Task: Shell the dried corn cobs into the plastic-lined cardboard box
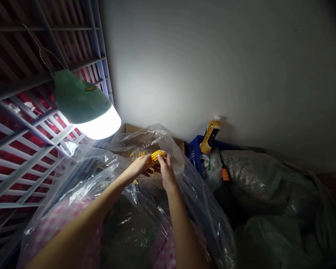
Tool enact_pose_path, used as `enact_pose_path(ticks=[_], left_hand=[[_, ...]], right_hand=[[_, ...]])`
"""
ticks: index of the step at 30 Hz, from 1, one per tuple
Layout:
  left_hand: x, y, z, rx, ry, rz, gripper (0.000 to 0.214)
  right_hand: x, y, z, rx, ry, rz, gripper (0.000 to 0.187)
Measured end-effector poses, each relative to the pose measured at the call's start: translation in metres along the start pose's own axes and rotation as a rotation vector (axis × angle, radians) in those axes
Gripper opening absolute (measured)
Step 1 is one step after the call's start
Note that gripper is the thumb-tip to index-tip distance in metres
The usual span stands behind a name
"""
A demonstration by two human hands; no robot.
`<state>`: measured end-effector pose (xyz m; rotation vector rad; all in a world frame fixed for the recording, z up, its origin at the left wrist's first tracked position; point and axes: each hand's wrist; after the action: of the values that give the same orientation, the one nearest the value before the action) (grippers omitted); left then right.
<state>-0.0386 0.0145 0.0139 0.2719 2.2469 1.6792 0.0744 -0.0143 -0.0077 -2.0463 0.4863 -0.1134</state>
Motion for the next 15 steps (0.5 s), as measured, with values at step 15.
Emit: enact_pose_path(ticks=[15], left_hand=[[-0.012, -0.021, -0.004, 0.062, 0.099, 0.096, 0.055]], right_hand=[[-0.016, 0.012, 0.001, 0.317, 0.289, -0.584, 0.040]])
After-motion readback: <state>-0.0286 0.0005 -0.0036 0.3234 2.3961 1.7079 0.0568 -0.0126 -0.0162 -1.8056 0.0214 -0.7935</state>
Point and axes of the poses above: each hand's wrist, its own z-axis towards the middle knuckle, its own x-axis out of the back of the hand, y = z × x, and after that the axes turned 11 degrees about -x, right-handed
